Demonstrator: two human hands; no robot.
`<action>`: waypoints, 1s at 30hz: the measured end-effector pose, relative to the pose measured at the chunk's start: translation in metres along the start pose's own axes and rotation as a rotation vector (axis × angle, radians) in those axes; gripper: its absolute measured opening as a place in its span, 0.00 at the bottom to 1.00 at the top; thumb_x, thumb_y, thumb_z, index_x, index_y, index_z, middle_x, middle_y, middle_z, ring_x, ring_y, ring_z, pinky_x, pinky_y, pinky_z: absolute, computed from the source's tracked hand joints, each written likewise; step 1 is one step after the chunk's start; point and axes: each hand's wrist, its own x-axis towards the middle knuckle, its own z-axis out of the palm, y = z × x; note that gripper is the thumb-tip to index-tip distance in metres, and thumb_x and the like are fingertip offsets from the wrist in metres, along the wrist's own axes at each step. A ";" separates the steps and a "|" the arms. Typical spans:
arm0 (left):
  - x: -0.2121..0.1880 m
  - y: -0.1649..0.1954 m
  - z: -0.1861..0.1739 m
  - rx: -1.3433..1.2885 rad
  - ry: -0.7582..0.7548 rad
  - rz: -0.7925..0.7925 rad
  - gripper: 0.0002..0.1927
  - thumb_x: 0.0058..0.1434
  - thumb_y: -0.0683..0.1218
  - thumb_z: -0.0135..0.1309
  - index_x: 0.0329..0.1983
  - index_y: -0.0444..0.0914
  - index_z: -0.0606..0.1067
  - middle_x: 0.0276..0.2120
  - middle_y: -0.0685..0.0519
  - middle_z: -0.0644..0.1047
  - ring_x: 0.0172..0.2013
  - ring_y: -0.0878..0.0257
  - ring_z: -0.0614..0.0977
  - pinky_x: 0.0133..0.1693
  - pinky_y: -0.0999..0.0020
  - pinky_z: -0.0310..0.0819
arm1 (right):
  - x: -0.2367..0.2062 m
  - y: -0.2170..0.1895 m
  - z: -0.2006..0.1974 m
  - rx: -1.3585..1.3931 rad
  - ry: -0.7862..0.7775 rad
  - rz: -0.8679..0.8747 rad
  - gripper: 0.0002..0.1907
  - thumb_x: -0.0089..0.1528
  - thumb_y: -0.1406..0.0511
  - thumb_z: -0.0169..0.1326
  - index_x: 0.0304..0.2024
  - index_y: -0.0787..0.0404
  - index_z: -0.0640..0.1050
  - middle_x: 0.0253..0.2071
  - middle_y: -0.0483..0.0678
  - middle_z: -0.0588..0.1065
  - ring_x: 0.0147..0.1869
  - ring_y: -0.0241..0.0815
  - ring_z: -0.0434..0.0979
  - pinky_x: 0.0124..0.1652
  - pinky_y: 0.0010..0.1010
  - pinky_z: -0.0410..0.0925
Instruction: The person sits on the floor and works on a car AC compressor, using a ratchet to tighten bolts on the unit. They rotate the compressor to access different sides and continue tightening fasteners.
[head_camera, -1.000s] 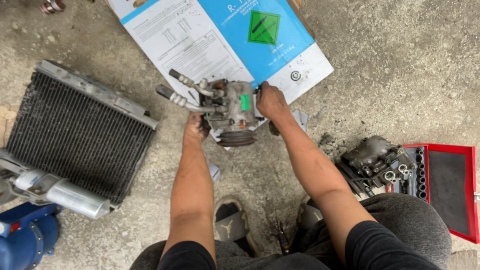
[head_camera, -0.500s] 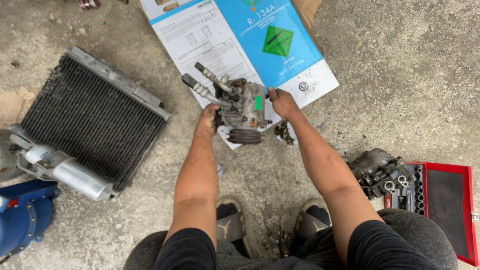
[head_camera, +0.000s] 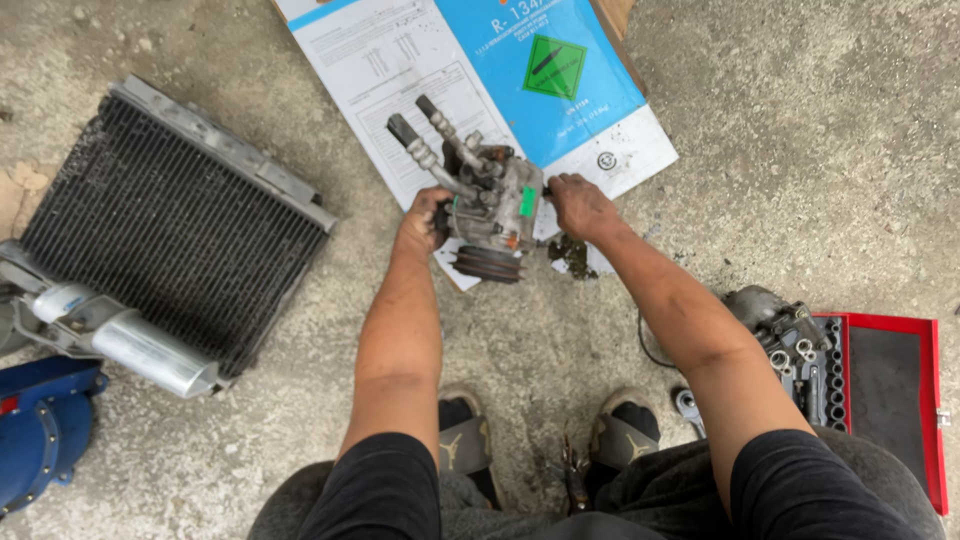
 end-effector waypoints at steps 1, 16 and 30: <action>0.000 0.001 0.000 0.013 -0.017 -0.016 0.36 0.38 0.66 0.74 0.42 0.41 0.76 0.44 0.46 0.81 0.47 0.45 0.84 0.50 0.34 0.80 | 0.000 0.001 0.003 0.004 0.030 -0.005 0.15 0.67 0.61 0.49 0.38 0.68 0.76 0.37 0.66 0.77 0.44 0.70 0.76 0.43 0.56 0.68; 0.007 0.004 -0.007 0.155 0.002 -0.107 0.34 0.46 0.63 0.71 0.45 0.34 0.77 0.42 0.45 0.81 0.43 0.49 0.84 0.48 0.47 0.82 | -0.041 0.018 0.037 0.405 -0.192 0.379 0.25 0.71 0.50 0.45 0.39 0.65 0.78 0.36 0.60 0.77 0.43 0.60 0.77 0.43 0.49 0.67; 0.005 0.008 0.004 0.191 0.121 -0.140 0.15 0.59 0.50 0.55 0.38 0.33 0.80 0.35 0.43 0.82 0.33 0.49 0.84 0.32 0.52 0.80 | -0.061 -0.014 0.097 0.322 0.181 0.520 0.25 0.72 0.53 0.43 0.33 0.65 0.78 0.33 0.66 0.76 0.42 0.71 0.76 0.45 0.56 0.68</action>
